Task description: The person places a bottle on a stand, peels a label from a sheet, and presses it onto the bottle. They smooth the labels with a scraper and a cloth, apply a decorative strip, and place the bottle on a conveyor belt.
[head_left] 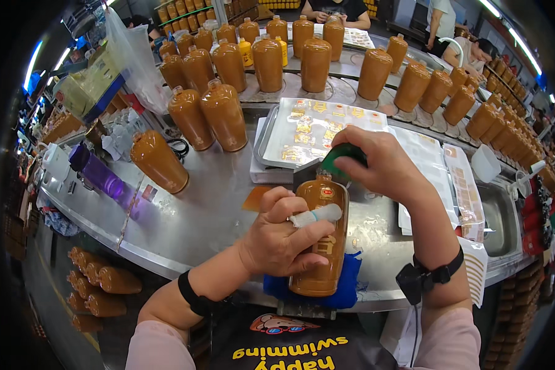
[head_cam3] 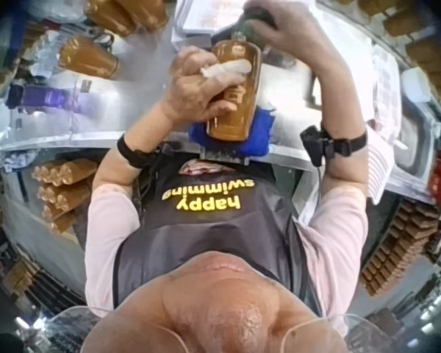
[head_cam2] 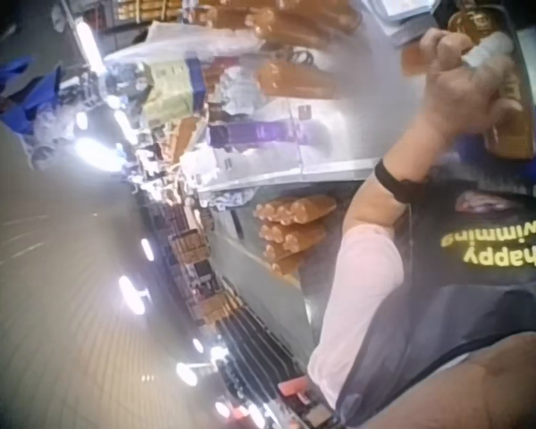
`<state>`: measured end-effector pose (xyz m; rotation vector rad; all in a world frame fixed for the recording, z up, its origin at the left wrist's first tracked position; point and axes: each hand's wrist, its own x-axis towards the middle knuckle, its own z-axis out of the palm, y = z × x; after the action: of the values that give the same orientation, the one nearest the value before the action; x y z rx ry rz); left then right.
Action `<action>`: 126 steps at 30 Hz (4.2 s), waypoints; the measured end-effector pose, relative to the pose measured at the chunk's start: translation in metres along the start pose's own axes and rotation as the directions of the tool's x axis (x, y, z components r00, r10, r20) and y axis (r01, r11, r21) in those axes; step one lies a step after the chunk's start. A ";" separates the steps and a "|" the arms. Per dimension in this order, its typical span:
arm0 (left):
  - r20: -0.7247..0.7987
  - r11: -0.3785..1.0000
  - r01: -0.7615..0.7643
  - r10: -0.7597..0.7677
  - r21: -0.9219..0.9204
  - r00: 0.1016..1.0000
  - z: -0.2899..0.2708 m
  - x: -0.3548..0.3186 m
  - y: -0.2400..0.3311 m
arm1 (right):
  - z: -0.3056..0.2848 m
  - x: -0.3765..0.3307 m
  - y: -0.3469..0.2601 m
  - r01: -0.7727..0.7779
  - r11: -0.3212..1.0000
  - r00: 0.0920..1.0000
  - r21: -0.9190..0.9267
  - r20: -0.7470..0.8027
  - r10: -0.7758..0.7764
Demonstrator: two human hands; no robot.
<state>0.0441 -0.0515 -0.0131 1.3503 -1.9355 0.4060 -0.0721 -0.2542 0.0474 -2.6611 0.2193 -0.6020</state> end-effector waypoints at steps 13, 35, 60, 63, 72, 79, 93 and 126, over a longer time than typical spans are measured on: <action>0.068 0.983 0.071 -0.060 -0.170 0.996 -0.006 0.012 -0.023 | 0.042 -0.042 0.009 -0.326 0.694 0.903 0.642 -0.005 0.429; -0.032 0.975 0.132 -0.139 -0.178 0.990 0.007 -0.029 -0.027 | 0.056 -0.082 -0.012 -0.324 0.465 0.787 0.824 -0.039 0.616; 0.186 0.997 -0.045 0.055 -0.059 0.981 -0.011 0.005 -0.033 | 0.071 -0.086 -0.015 -0.277 0.306 0.771 0.911 0.021 0.637; 0.158 0.998 0.026 -0.018 -0.049 0.987 -0.016 -0.017 -0.013 | 0.061 -0.075 -0.015 -0.207 0.720 0.813 0.662 -0.293 0.503; 0.020 0.884 0.430 -0.434 -0.182 0.901 -0.012 -0.086 0.024 | 0.016 -0.038 -0.057 0.206 0.897 0.959 0.390 0.102 -0.265; -0.014 0.821 0.520 -0.538 -0.235 0.843 -0.022 -0.094 0.016 | 0.032 -0.068 -0.094 0.125 0.908 0.989 0.400 0.019 -0.144; 0.045 0.970 0.217 -0.213 -0.109 0.976 -0.013 -0.052 -0.002 | 0.105 -0.110 -0.055 -0.159 0.041 0.663 0.986 0.077 0.744; 0.003 0.952 0.267 -0.270 -0.146 0.963 -0.003 -0.062 -0.017 | 0.073 -0.093 -0.062 -0.109 0.395 0.789 0.912 -0.163 0.592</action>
<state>0.0716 -0.0142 -0.0580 1.4823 -1.7005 0.1402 -0.1192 -0.1507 -0.0228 -1.3345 0.4754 -0.8934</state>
